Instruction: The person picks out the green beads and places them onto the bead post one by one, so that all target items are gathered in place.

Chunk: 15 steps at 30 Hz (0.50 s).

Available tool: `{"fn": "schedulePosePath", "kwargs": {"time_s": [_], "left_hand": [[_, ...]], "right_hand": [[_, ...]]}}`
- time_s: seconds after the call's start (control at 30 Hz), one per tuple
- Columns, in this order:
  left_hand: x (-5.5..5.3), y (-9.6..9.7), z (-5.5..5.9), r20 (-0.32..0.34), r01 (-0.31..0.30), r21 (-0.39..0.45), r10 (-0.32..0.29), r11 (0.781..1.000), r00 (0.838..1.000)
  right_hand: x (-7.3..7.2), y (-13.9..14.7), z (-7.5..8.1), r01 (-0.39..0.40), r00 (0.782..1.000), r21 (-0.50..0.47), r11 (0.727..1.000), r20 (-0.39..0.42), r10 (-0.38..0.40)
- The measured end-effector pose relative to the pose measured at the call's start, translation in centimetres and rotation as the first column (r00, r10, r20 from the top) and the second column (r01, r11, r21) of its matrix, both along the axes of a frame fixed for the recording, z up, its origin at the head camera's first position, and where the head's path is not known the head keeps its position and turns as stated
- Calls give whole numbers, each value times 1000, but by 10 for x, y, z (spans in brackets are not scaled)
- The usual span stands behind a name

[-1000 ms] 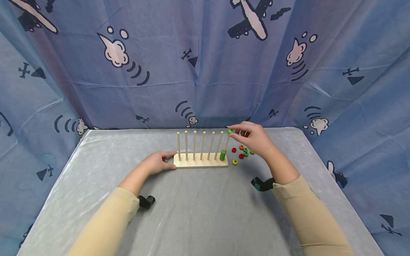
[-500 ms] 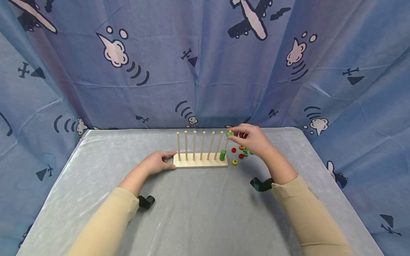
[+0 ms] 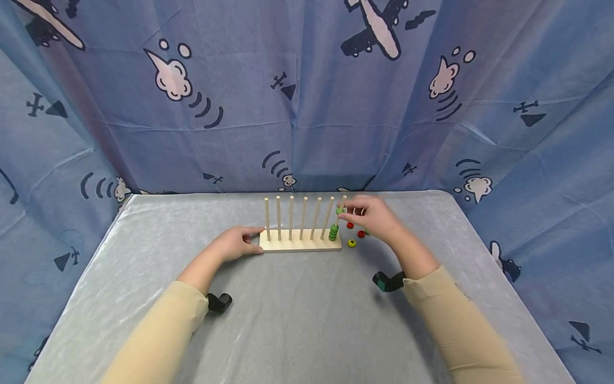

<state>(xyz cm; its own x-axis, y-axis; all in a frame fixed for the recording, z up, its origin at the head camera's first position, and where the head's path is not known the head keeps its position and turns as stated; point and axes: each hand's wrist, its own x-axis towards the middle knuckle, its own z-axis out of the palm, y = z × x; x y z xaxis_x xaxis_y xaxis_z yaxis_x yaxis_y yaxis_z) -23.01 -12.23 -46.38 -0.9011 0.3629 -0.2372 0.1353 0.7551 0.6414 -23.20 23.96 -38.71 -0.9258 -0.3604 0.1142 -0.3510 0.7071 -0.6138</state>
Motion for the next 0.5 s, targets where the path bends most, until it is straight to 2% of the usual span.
{"fn": "schedulePosePath", "kwargs": {"time_s": [0.27, 0.5], "left_hand": [[0, 0, 1, 5, -1, 0, 1, 1000, 1000], [0, 0, 2, 10, -4, 0, 4, 1000, 1000]], "right_hand": [[-1, 1, -16, 15, 996, 12, 1000, 88, -16], [-2, 2, -30, -20, 997, 3, 1000, 73, 20]]}}
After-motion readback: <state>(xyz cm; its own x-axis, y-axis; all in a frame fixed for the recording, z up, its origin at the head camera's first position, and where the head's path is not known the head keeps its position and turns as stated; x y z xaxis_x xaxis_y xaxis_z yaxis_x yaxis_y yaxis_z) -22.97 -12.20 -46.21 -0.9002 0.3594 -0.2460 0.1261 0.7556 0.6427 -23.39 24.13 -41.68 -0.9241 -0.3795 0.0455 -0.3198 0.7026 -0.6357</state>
